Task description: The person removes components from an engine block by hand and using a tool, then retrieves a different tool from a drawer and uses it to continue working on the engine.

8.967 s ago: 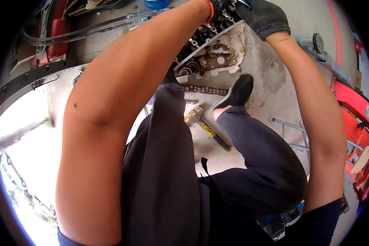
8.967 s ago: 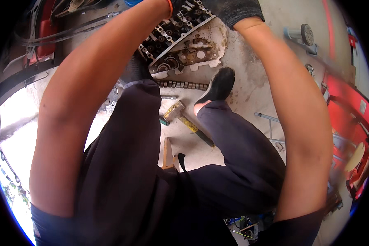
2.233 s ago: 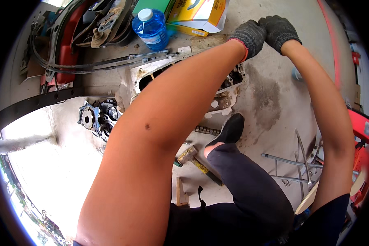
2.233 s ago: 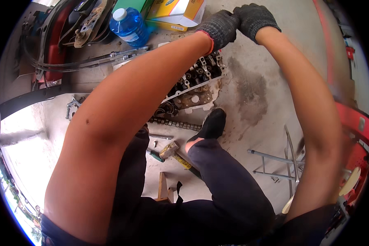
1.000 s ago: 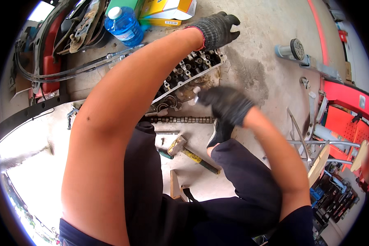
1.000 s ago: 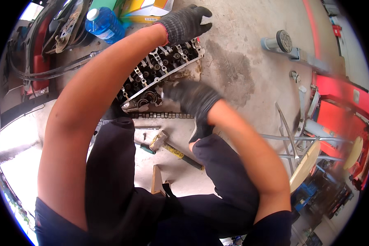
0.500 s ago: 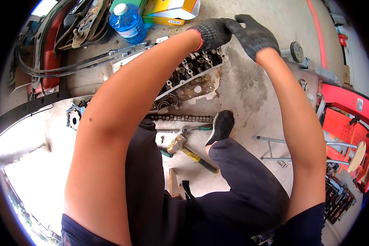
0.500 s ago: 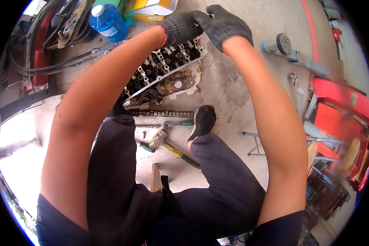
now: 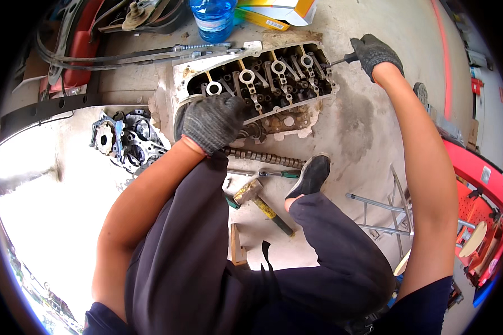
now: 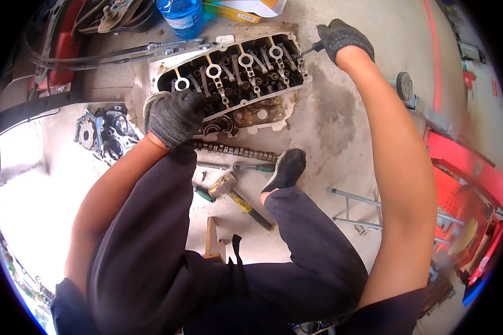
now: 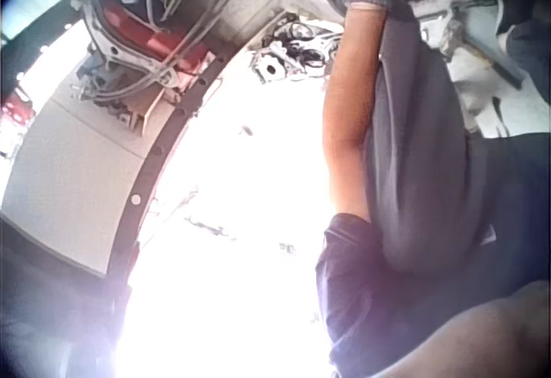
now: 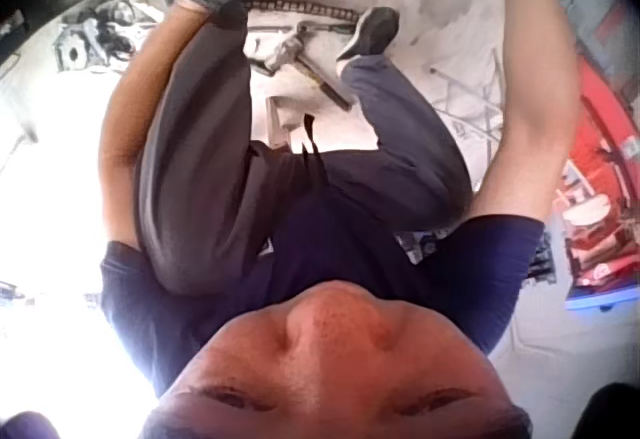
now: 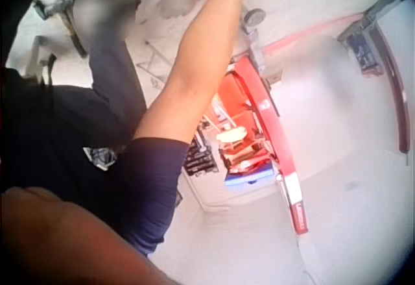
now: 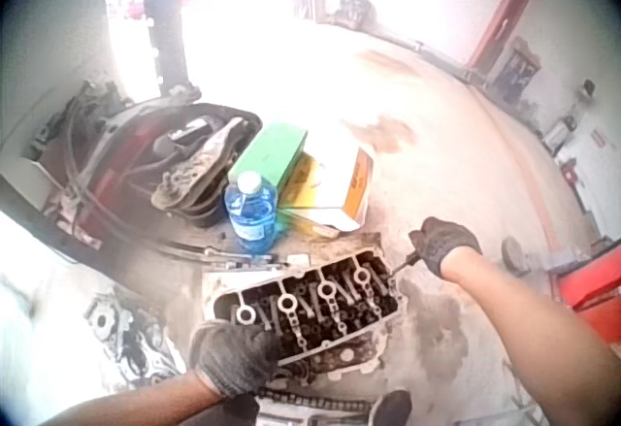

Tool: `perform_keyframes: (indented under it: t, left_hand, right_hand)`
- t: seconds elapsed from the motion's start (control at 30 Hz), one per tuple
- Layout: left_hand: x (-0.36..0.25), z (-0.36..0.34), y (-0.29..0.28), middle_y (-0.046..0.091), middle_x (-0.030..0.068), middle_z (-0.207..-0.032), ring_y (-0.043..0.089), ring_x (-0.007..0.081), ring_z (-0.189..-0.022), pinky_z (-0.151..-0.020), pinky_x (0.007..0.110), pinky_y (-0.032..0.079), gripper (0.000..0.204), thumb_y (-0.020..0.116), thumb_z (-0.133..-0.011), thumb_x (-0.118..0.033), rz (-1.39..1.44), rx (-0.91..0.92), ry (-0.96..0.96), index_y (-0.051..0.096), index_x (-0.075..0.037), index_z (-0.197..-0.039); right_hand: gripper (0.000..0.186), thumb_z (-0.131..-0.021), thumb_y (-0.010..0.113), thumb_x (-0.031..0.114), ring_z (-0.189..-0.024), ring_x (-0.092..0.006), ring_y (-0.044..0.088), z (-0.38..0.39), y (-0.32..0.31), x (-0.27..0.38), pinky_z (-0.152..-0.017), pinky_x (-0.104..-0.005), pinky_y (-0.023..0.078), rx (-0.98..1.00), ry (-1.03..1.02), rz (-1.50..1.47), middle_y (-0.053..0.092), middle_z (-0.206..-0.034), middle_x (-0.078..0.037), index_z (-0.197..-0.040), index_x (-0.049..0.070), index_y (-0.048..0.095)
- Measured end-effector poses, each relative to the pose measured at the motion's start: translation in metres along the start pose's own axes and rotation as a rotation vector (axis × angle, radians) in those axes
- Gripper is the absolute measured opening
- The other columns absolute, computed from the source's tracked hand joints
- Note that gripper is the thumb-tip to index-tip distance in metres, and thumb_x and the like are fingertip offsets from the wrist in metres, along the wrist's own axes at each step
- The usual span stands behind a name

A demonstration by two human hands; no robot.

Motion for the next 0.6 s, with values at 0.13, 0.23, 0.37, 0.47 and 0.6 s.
perform_keyframes:
  t: [0.13,0.23,0.37,0.47,0.6]
  left_hand:
    - [0.000,-0.002,0.014,0.070,0.0104,-0.092,0.070,0.0308,-0.081,-0.072,0.047,0.055,0.027,0.064,-0.081,-0.032,0.043,0.065,0.036,0.068,-0.016,-0.102]
    - [0.001,-0.003,0.011,0.070,0.0114,-0.095,0.070,0.0311,-0.086,-0.076,0.048,0.055,0.032,0.066,-0.080,-0.036,0.019,0.085,0.053,0.068,-0.016,-0.104]
    - [0.008,-0.004,0.017,0.069,0.0128,-0.103,0.069,0.0312,-0.095,-0.082,0.047,0.055,0.036,0.068,-0.077,-0.039,0.087,0.169,-0.022,0.069,-0.014,-0.103]
    - [0.011,-0.006,0.020,0.070,0.0136,-0.103,0.069,0.0320,-0.095,-0.082,0.047,0.055,0.034,0.069,-0.076,-0.038,0.119,0.151,-0.027,0.070,-0.013,-0.100]
    - [0.012,-0.005,0.024,0.070,0.0148,-0.101,0.070,0.0327,-0.094,-0.081,0.047,0.055,0.034,0.069,-0.077,-0.037,0.103,0.149,0.009,0.069,-0.011,-0.100]
  right_hand:
    - [0.045,-0.087,0.062,0.046,-0.111,-0.0330,0.062,0.009,-0.009,0.030,-0.096,-0.0422,0.049,-0.097,-0.290,0.009,0.065,-0.122,-0.014,-0.116,0.012,0.065]
    - [0.039,-0.089,0.059,0.037,-0.104,-0.0311,0.065,0.006,-0.009,0.017,-0.089,-0.0407,0.051,-0.119,-0.109,0.024,0.067,-0.119,-0.014,-0.114,0.007,0.065]
    - [0.041,-0.090,0.059,0.040,-0.100,-0.0309,0.067,0.003,0.011,-0.021,-0.088,-0.0381,0.051,0.051,0.373,-0.517,0.071,-0.108,-0.015,-0.108,0.005,0.069]
    - [0.043,-0.091,0.059,0.044,-0.100,-0.0315,0.066,-0.004,-0.010,0.022,-0.087,-0.0381,0.051,-0.084,-0.218,-0.096,0.071,-0.106,-0.015,-0.108,0.005,0.069]
    - [0.051,-0.087,0.061,0.052,-0.099,-0.0306,0.067,-0.010,-0.002,0.007,-0.085,-0.0378,0.051,0.045,-0.007,-0.075,0.071,-0.106,-0.015,-0.109,0.006,0.067]
Point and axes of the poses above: each hand's wrist, its own z-axis away from the middle knuckle, its own y-axis out of the palm, x = y × z, the point moved 8 cm from there along -z, towards the middle knuckle
